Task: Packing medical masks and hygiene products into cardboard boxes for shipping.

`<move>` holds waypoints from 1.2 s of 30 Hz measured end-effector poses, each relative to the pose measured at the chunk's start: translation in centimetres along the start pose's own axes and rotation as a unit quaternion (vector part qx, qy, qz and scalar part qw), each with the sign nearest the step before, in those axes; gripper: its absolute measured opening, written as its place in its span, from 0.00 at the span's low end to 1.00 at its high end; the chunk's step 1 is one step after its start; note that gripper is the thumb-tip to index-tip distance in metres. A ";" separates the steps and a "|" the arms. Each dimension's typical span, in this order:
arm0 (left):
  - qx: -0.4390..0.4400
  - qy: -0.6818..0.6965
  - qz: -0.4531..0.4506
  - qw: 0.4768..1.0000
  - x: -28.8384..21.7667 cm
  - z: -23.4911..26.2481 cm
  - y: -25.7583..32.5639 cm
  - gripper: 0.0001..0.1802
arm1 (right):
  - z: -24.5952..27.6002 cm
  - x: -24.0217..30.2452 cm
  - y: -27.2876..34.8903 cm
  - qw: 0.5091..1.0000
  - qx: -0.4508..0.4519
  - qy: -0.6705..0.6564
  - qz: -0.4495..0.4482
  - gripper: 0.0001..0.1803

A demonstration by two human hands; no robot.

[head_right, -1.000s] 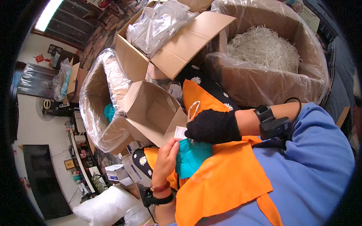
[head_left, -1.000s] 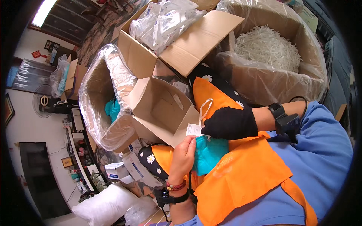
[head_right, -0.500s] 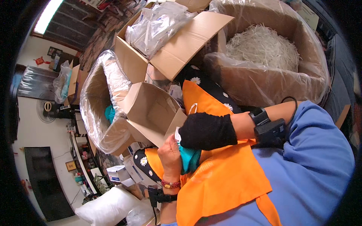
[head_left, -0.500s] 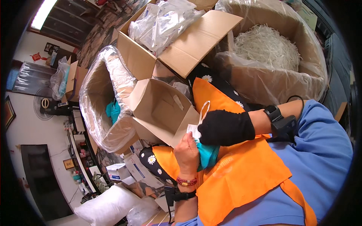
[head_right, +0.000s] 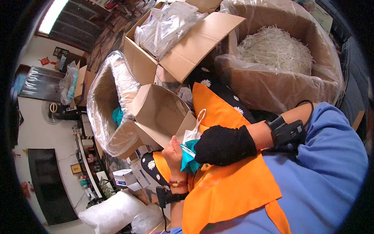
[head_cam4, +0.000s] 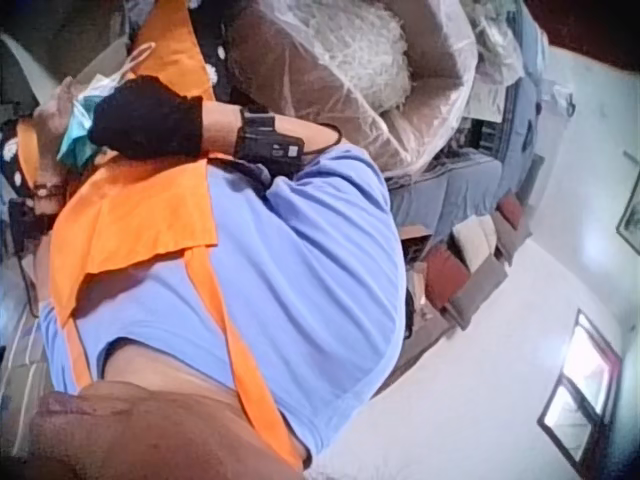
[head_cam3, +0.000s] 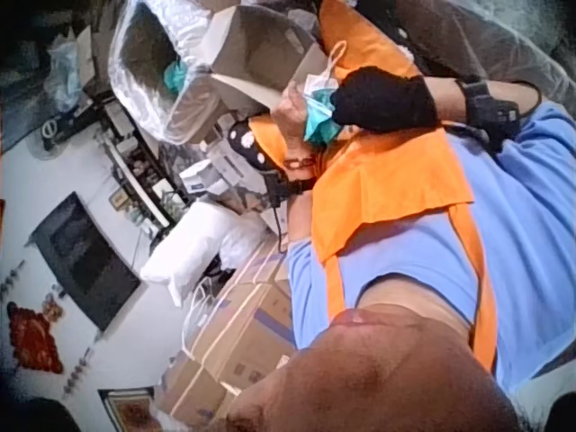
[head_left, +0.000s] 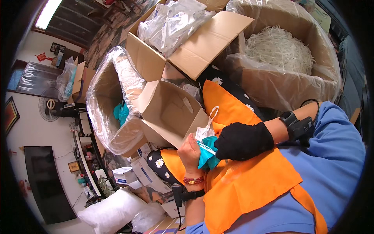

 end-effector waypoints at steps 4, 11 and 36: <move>-0.009 0.005 0.013 1.000 0.5 -0.2 -0.7 0.19 | 0.0 0.0 0.1 1.000 0.009 -0.003 -0.013 0.03; -0.141 0.042 0.224 0.963 14.5 5.7 1.2 0.27 | -4.7 1.3 1.9 0.972 -0.076 -0.177 0.136 0.04; 0.032 0.207 0.093 0.973 0.2 7.9 -0.8 0.24 | -1.1 -2.4 -7.5 0.968 -0.075 -0.209 0.113 0.12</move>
Point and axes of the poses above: each hand's wrist, its own y-axis away from the middle knuckle, its own z-axis out of the back of the hand, x = y × z, the point moved 3 cm from there along -y, towards the middle knuckle, and after that the axes turned 8 degrees about x, right-handed, at the moved point
